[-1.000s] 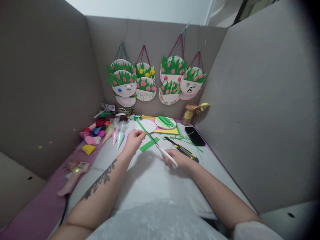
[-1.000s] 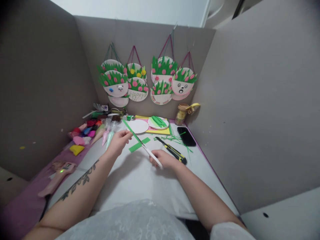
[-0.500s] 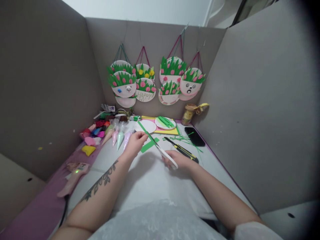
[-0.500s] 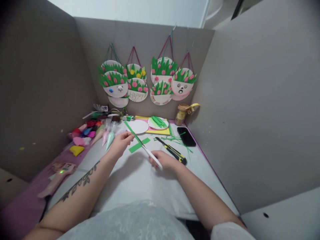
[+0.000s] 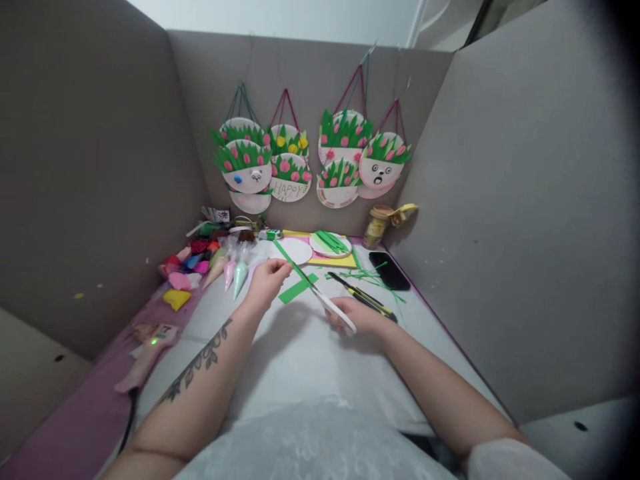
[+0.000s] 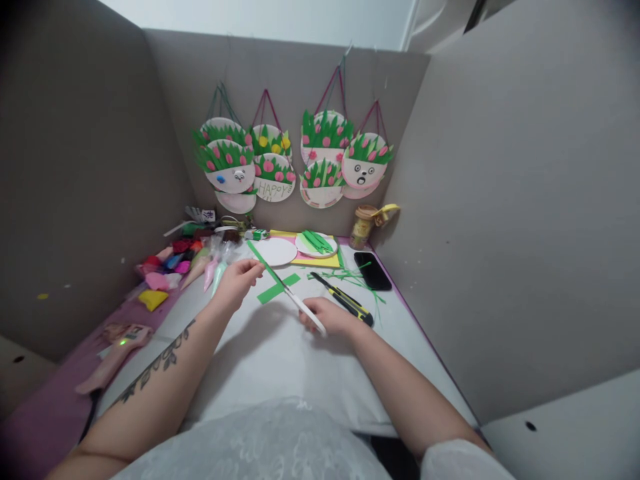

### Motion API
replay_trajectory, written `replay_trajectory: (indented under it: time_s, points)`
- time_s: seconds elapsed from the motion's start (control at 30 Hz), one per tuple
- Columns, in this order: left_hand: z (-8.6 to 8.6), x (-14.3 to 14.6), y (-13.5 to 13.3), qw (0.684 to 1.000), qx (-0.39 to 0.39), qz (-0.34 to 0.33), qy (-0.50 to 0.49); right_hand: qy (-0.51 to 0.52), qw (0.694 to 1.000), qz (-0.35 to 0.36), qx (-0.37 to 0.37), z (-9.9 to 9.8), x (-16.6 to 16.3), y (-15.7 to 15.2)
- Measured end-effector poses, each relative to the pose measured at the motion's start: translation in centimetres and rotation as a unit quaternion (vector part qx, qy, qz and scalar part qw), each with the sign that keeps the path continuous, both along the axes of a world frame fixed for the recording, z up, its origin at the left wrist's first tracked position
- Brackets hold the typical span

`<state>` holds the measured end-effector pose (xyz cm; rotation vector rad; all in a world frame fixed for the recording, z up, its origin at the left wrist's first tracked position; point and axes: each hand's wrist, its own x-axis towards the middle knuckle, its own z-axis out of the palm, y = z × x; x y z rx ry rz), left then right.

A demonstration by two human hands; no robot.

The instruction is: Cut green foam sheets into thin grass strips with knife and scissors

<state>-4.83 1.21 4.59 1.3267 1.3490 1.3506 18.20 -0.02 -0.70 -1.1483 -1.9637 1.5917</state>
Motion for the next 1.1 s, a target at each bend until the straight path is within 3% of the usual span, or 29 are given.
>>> replay_trajectory:
  time_s: [0.27,0.6,1.1]
  points:
    - [0.0,-0.1,0.1,1.000,0.009,0.012,0.004,-0.011,1.000,0.006,-0.002,0.2,-0.2,-0.1]
    - [-1.3,0.4,0.3,0.999,0.022,-0.022,0.015,0.001,1.000,0.004,-0.012,0.5,-0.4,-0.4]
    - [-0.4,0.4,0.0,1.000,-0.001,-0.012,0.002,0.002,1.000,-0.004,-0.003,-0.2,-0.1,0.0]
